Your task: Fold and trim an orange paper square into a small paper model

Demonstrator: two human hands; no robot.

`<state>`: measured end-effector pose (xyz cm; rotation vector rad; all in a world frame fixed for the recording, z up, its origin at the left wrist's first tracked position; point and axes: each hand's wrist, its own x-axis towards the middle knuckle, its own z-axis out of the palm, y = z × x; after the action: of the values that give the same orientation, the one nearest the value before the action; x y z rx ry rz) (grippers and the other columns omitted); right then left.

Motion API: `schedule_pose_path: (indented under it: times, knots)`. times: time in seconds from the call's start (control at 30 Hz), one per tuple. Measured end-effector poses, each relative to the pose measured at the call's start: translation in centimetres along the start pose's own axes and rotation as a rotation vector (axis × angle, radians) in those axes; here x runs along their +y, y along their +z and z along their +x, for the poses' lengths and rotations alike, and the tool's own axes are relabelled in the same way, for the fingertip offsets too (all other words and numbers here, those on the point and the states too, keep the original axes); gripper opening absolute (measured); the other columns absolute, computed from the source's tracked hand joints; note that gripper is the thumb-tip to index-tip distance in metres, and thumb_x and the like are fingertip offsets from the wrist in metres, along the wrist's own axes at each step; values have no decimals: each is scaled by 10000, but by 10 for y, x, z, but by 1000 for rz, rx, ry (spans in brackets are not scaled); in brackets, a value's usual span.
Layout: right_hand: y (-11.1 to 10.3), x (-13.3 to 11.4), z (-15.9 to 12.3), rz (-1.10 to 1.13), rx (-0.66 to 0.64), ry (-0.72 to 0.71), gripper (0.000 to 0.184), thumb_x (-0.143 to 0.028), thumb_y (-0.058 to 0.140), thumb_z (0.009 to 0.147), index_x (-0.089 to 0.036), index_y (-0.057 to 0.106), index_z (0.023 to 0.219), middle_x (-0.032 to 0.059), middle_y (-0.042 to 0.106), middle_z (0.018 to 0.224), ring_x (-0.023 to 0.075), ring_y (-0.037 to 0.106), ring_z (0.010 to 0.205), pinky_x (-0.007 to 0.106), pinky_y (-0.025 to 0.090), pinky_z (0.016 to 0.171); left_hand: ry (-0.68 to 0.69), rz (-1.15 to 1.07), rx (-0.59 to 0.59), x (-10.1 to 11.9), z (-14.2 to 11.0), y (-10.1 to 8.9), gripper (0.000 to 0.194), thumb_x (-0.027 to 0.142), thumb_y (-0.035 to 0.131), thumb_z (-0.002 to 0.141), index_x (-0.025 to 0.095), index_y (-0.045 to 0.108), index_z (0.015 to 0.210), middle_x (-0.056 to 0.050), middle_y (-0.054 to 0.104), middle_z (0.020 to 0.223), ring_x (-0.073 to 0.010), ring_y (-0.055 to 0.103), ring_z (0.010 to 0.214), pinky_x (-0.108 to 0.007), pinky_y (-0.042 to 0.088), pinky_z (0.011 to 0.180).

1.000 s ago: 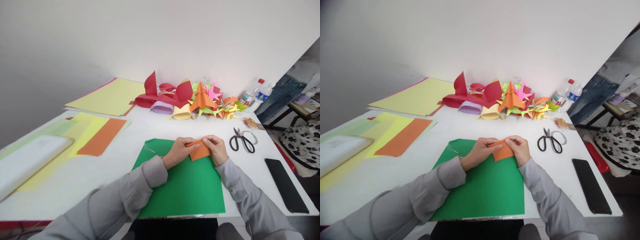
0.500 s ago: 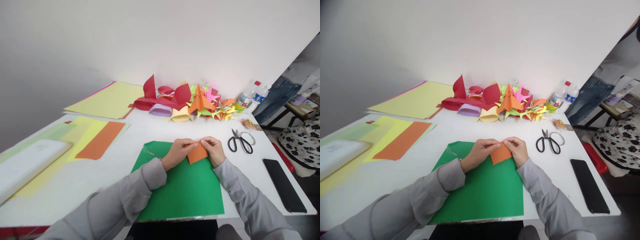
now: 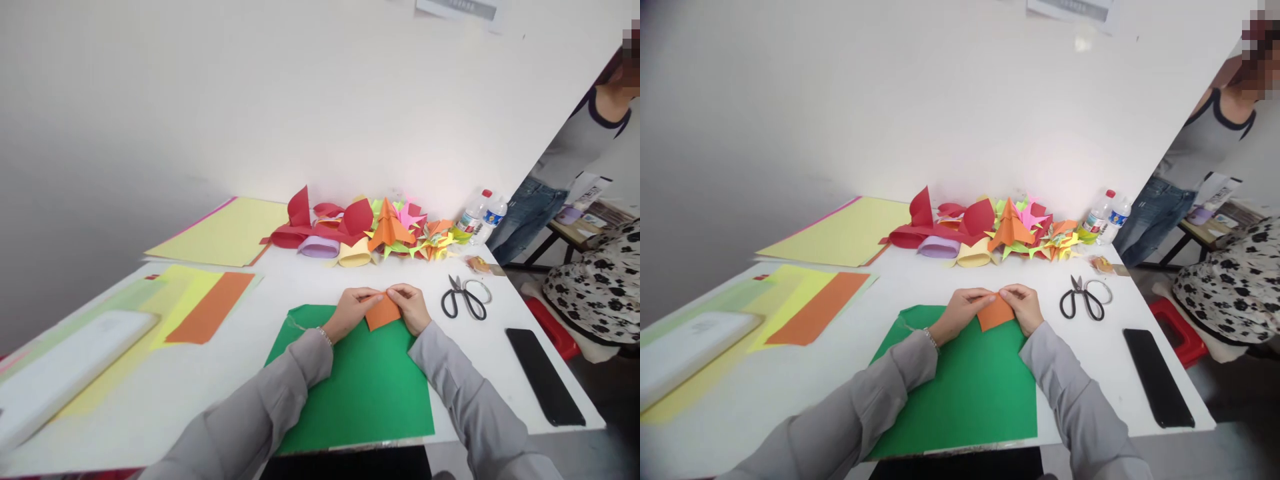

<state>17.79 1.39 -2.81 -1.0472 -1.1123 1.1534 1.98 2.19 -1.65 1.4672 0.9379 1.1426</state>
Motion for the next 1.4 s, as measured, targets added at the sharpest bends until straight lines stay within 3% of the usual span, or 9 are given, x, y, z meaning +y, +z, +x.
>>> schedule_pose_path:
  times: [0.3, 0.5, 0.63, 0.8, 0.93, 1.13, 1.4]
  knots:
    - [3, 6, 19, 163, 104, 15, 235, -358, 794, 553, -185, 716, 691, -8, 693, 687, 141, 591, 663, 289, 472, 709, -75, -166, 273, -3, 12, 19, 287, 355, 781, 577, 136, 740, 758, -84, 738, 796, -215, 647, 772, -330, 503, 747]
    - [3, 4, 25, 259, 145, 48, 274, -377, 798, 534, -169, 701, 685, -10, 679, 626, 131, 573, 588, 283, 465, 635, -60, -202, 324, -11, 23, 35, 324, 378, 769, 596, 114, 729, 781, -100, 735, 812, -207, 649, 792, -320, 503, 765]
    - [2, 6, 33, 289, 159, 52, 261, -363, 807, 520, -169, 693, 653, -17, 665, 598, 125, 556, 570, 273, 452, 612, -50, -198, 317, -18, 32, 34, 333, 383, 769, 598, 118, 730, 796, -99, 733, 822, -209, 646, 791, -319, 507, 750]
    - [6, 11, 39, 270, 131, 49, 224, -347, 803, 542, -170, 715, 647, -5, 678, 624, 130, 558, 591, 273, 441, 626, -46, -162, 267, -20, 35, 14, 312, 349, 811, 520, 137, 746, 740, -82, 734, 762, -222, 647, 759, -323, 512, 720]
    - [11, 12, 37, 240, 124, 42, 190, -335, 797, 566, -187, 728, 664, -4, 691, 650, 139, 568, 617, 281, 440, 652, -53, -154, 285, -18, 32, 4, 268, 353, 796, 536, 152, 747, 706, -71, 737, 746, -213, 646, 729, -326, 516, 712]
    - [12, 12, 35, 210, 147, 41, 188, -337, 798, 569, -194, 729, 671, -2, 697, 660, 146, 579, 632, 292, 452, 674, -73, -156, 261, -14, 33, 10, 228, 322, 789, 545, 157, 749, 697, -58, 731, 701, -206, 642, 695, -308, 513, 666]
    - [-1, 9, 27, 209, 207, 77, 212, -338, 814, 540, -189, 718, 657, 1, 692, 637, 142, 579, 587, 288, 455, 613, -99, -189, 212, -14, 32, 26, 194, 294, 765, 577, 152, 738, 706, -64, 735, 737, -207, 655, 717, -304, 520, 681]
